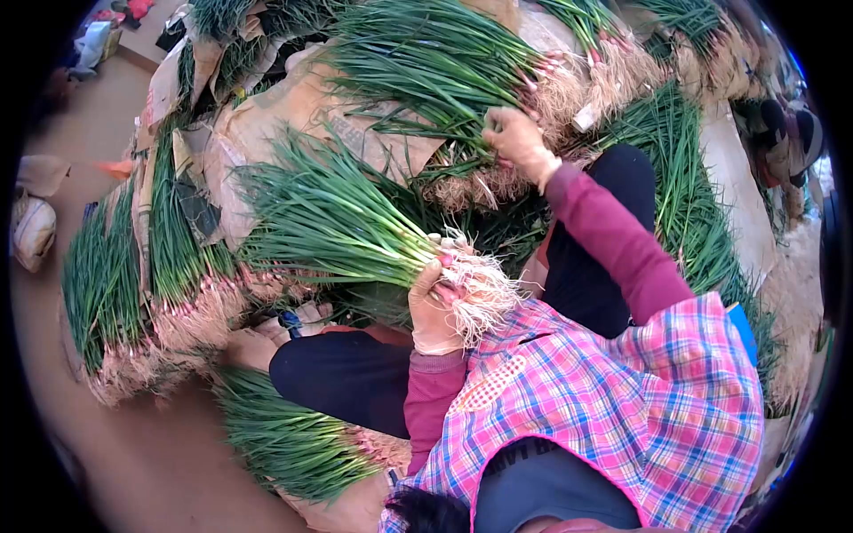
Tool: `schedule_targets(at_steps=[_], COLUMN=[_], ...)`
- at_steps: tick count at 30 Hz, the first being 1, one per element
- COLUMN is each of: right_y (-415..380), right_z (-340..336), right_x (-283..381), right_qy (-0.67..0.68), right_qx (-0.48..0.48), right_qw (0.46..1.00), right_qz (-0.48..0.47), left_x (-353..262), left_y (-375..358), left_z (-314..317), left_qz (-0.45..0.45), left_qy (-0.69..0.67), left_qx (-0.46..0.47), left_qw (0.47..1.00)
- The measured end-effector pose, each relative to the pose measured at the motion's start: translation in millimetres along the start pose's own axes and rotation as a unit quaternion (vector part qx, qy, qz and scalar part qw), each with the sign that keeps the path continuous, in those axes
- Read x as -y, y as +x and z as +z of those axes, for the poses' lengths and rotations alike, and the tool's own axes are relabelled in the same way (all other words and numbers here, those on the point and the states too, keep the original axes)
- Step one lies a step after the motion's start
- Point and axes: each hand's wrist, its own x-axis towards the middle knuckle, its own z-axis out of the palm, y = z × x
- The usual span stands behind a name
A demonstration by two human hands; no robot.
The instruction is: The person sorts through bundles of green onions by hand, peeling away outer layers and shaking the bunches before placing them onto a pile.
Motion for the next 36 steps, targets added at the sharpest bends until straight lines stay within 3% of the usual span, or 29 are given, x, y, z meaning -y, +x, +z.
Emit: schedule_targets(at_steps=[1,3,4,5,7,9,11,13,15,16,17,20,22,23,25,27,28,29,30,31,33,35,36], right_y=[-13,-37,-39,-38,-52,-62,-92,-121,-131,-131,-119,-74,-19,8,59,35,16,3,-2,-38,-79,-100,-105], right_z=[2,-8,-22,-43,-113,-166,-192,-199,-197,-191,-181,-128,-76,-56,-24,-40,-48,-45,-25,-34,-5,34,35], right_x=[5,7,4,0,-23,-80,-125,-189,-157,-133,-115,-38,-30,-35,-73,-34,-17,-8,-34,-9,-7,-17,-5], right_qy=[0.115,0.341,0.354,0.355,0.303,0.152,-0.207,-0.379,-0.331,-0.279,-0.188,-0.096,-0.33,-0.407,-0.424,-0.304,-0.223,-0.011,0.262,0.39,0.433,0.552,0.563], right_qx=[0.07,0.068,-0.048,-0.168,-0.281,-0.389,-0.427,-0.242,-0.247,-0.251,-0.285,-0.166,-0.113,-0.07,-0.051,-0.011,0.048,0.118,0.167,0.226,0.28,0.363,0.378], right_qw=[0.989,0.937,0.931,0.905,0.908,0.907,0.88,0.887,0.905,0.922,0.938,0.97,0.928,0.909,0.904,0.952,0.974,0.988,0.947,0.889,0.857,0.747,0.727], right_qz=[0.055,0.015,-0.071,-0.161,-0.072,-0.046,-0.019,0.101,0.098,0.099,-0.052,-0.148,-0.127,-0.05,0.024,0.019,0.004,0.099,0.088,0.083,0.005,0.069,0.106], left_x=[0,0,-7,-7,-5,-6,-5,-3,-4,-3,-4,-1,1,0,-3,-1,-2,0,3,6,6,12,13], left_y=[2,2,-5,-2,3,1,2,3,3,2,-1,7,8,8,5,5,10,7,8,8,15,14,13], left_z=[-1,1,6,-5,-1,7,12,8,8,14,18,9,9,10,12,19,4,14,23,27,4,2,-2], left_qz=[0.004,0.02,-0.032,-0.041,-0.002,-0.016,-0.033,-0.03,-0.02,-0.049,-0.082,-0.025,-0.009,-0.013,-0.018,-0.002,-0.038,-0.003,-0.003,-0.008,-0.067,-0.067,-0.072], left_qy=[-0.003,0.026,0.024,-0.015,-0.004,0.004,-0.013,-0.019,0.003,-0.049,-0.097,-0.019,-0.024,-0.024,-0.027,-0.041,-0.077,-0.018,-0.021,-0.021,0.041,0.056,0.088], left_qx=[-0.003,-0.006,-0.031,0.002,0.03,-0.013,-0.009,0.015,0.02,0.031,0.037,0.019,0.02,0.022,-0.002,0.002,0.009,-0.009,-0.028,-0.05,-0.004,-0.048,-0.067], left_qw=[1.0,0.999,0.999,0.999,1.0,1.0,0.999,0.999,1.0,0.997,0.991,0.999,0.999,0.999,0.999,0.999,0.996,1.0,0.999,0.998,0.997,0.995,0.991])
